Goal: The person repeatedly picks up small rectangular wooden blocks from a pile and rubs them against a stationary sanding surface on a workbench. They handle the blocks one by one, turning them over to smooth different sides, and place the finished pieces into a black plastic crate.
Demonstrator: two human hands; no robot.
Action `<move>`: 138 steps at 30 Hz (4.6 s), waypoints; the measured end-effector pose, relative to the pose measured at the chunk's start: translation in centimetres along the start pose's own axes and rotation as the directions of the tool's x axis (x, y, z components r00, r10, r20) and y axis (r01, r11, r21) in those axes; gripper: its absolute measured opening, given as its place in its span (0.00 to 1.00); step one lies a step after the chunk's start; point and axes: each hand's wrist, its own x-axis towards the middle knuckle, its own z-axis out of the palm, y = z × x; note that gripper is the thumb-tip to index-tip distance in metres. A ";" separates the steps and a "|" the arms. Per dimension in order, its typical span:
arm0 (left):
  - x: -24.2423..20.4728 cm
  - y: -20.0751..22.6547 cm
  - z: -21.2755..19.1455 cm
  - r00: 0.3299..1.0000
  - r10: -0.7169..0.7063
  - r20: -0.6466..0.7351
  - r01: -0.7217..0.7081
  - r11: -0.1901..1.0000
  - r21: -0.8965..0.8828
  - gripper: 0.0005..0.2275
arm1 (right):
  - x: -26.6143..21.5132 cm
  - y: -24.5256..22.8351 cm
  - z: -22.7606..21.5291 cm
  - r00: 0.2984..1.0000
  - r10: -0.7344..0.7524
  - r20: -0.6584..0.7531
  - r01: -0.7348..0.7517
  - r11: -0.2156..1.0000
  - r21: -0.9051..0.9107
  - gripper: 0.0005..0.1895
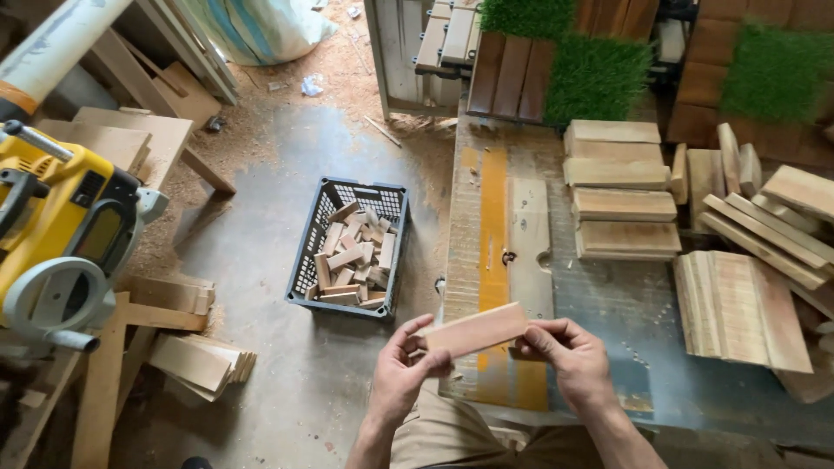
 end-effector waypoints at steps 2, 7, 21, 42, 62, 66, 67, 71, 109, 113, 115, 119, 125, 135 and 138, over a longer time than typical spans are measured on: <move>0.4 -0.6 -1.5 0.999 -0.029 -0.022 0.030 0.999 0.018 0.23 | -0.5 -1.0 0.5 0.997 0.054 0.062 -0.049 0.995 -0.087 0.14; 2.0 1.2 -4.4 0.982 0.032 -0.185 -0.055 0.991 -0.120 0.16 | -1.9 -3.8 2.5 0.984 0.141 0.107 -0.114 0.966 -0.230 0.15; 1.7 2.4 2.8 0.952 0.002 -0.305 -0.002 1.000 0.001 0.20 | -1.6 -3.2 -2.2 0.995 -0.028 0.092 0.051 0.965 -0.259 0.12; 12.4 -3.4 22.2 0.931 0.224 0.287 -0.363 0.627 0.689 0.37 | 9.5 -11.1 -5.6 0.968 -0.096 -0.231 -0.102 0.691 -0.715 0.38; 3.0 -4.2 -1.1 0.877 0.481 -0.016 -0.264 0.510 0.819 0.26 | -0.5 1.0 3.1 0.766 -0.424 0.482 0.569 0.099 -0.817 0.28; 3.9 -4.4 -1.0 0.801 0.590 0.100 -0.372 0.360 0.855 0.25 | 1.3 0.9 3.5 0.630 -0.525 0.573 0.612 -0.118 -0.782 0.32; 3.7 -4.0 -0.9 0.801 0.589 0.105 -0.374 0.357 0.856 0.25 | 1.7 1.0 3.3 0.632 -0.527 0.569 0.610 -0.115 -0.784 0.32; 3.7 -2.1 -0.4 0.763 0.627 0.157 -0.371 0.226 0.901 0.20 | 3.3 1.4 2.6 0.681 -0.419 0.601 0.671 0.028 -0.741 0.30; 17.1 -2.2 2.2 0.654 0.684 0.323 -0.536 0.117 0.836 0.21 | 13.8 -1.8 4.6 0.846 -0.258 0.466 0.508 0.131 -0.851 0.27; 17.2 -1.9 2.3 0.641 0.694 0.328 -0.550 0.117 0.827 0.20 | 13.6 -2.2 4.9 0.862 -0.240 0.447 0.489 0.162 -0.857 0.26; 17.2 -1.9 2.3 0.642 0.691 0.333 -0.550 0.112 0.828 0.20 | 13.7 -2.4 4.9 0.864 -0.238 0.444 0.486 0.161 -0.859 0.26; 17.1 -1.7 2.5 0.647 0.691 0.322 -0.553 0.133 0.823 0.20 | 13.7 -2.4 5.0 0.878 -0.214 0.427 0.466 0.184 -0.865 0.26; 17.8 -2.2 2.3 0.631 0.706 0.322 -0.562 0.130 0.817 0.20 | 13.6 -2.9 5.3 0.889 -0.201 0.411 0.449 0.211 -0.868 0.27; 18.0 -1.6 2.8 0.642 0.697 0.320 -0.544 0.120 0.830 0.20 | 13.9 -3.7 5.9 0.904 -0.171 0.391 0.422 0.215 -0.881 0.26; 18.7 -1.7 2.8 0.672 0.677 0.301 -0.521 0.143 0.841 0.20 | 14.6 -3.4 5.7 0.912 -0.170 0.373 0.404 0.214 -0.889 0.26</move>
